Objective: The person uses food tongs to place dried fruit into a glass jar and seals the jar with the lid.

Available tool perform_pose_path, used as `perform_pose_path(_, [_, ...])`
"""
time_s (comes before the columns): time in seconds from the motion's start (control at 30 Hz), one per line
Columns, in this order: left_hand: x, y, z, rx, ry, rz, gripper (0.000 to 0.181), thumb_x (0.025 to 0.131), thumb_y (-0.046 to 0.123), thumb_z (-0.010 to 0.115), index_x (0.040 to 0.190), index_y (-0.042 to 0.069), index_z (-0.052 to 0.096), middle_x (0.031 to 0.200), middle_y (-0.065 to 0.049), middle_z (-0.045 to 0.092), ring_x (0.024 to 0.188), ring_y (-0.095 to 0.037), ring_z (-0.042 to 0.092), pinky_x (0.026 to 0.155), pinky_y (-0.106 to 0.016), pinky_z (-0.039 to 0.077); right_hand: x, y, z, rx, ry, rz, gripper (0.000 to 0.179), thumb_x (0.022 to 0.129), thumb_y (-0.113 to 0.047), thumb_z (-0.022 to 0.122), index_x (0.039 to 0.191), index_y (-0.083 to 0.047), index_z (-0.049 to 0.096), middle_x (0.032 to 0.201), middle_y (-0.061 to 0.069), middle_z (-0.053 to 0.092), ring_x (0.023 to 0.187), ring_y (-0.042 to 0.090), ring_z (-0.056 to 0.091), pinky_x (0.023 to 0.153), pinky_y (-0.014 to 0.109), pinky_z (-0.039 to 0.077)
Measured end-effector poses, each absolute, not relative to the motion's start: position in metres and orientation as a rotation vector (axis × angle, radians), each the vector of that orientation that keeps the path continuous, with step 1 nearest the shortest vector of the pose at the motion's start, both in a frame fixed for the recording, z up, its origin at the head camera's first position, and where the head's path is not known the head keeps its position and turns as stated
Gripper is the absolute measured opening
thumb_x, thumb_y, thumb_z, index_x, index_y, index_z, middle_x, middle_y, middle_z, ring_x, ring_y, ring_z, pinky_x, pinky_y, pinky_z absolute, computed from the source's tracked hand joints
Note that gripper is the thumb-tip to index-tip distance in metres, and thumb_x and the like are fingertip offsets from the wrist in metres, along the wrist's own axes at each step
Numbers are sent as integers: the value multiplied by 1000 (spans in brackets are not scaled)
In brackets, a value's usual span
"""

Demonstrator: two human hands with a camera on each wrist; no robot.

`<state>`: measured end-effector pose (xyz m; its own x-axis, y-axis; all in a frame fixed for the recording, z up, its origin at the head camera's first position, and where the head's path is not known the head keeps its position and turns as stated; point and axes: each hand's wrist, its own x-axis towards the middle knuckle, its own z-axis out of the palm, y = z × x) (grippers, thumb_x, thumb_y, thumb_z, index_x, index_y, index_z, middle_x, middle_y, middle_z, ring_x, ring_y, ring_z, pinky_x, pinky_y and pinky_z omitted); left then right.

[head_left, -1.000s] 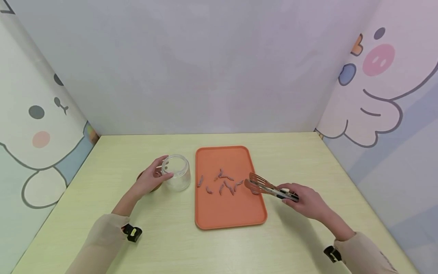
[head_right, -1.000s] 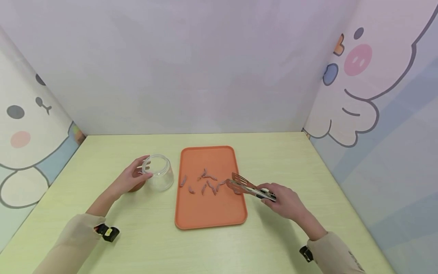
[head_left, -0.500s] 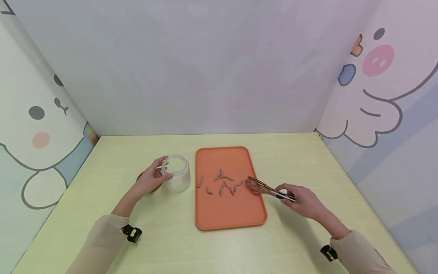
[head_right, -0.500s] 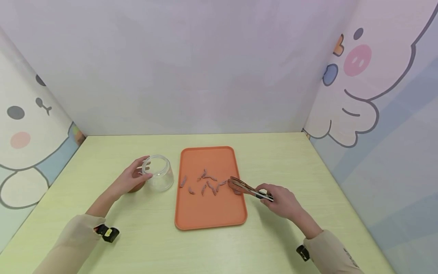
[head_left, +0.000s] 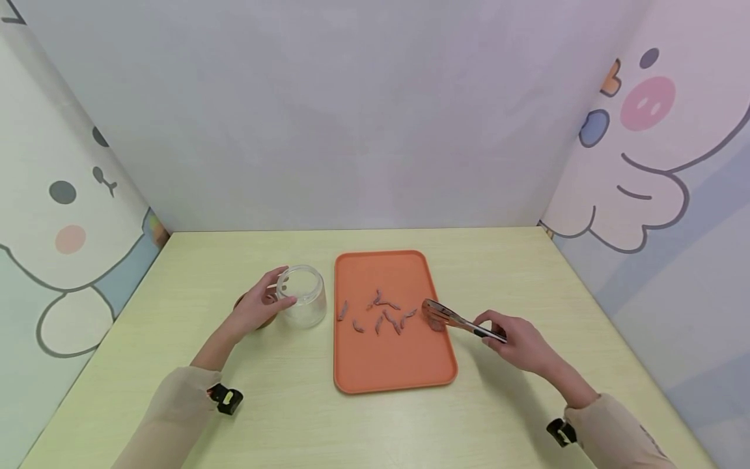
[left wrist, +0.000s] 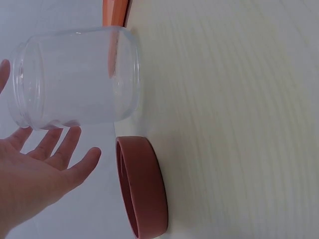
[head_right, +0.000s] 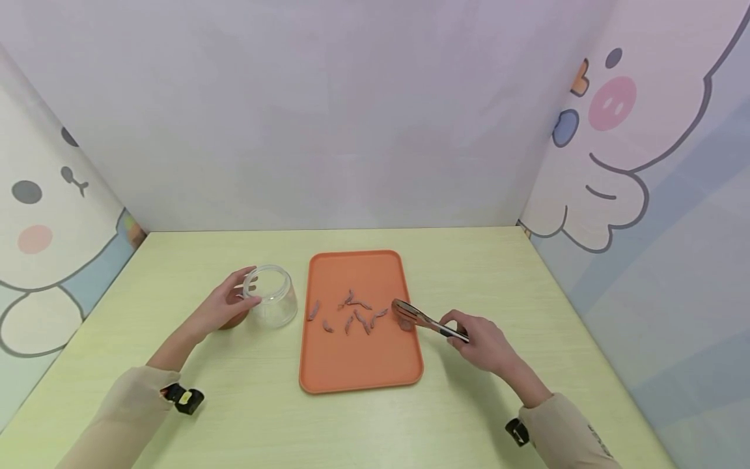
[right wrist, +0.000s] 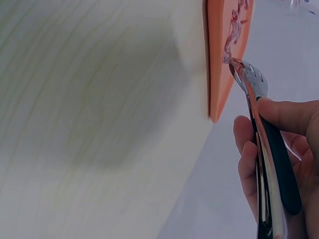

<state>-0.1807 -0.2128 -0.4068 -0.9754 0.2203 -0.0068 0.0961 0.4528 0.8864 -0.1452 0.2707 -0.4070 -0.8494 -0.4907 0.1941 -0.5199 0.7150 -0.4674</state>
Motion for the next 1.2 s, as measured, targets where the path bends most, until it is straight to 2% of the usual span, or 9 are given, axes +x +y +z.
perform_pose_path(0.63, [-181, -213, -406, 275, 2573, 1554, 75, 81, 33, 64, 139, 12, 21, 134, -21, 30, 110, -34, 42, 80, -39, 40, -159, 265, -384, 907, -2727, 878, 31, 75, 1, 66, 101, -15, 57, 58, -11, 45, 45, 2, 37, 44, 22, 32])
perform_pose_path(1.2, [-180, -213, -405, 288, 2585, 1548, 74, 81, 30, 64, 139, 11, 21, 133, -22, 32, 110, -35, 42, 81, -41, 39, -179, 227, -351, 949, -2709, 894, 28, 79, -2, 64, 103, -15, 57, 59, -9, 46, 46, 6, 39, 45, 25, 33])
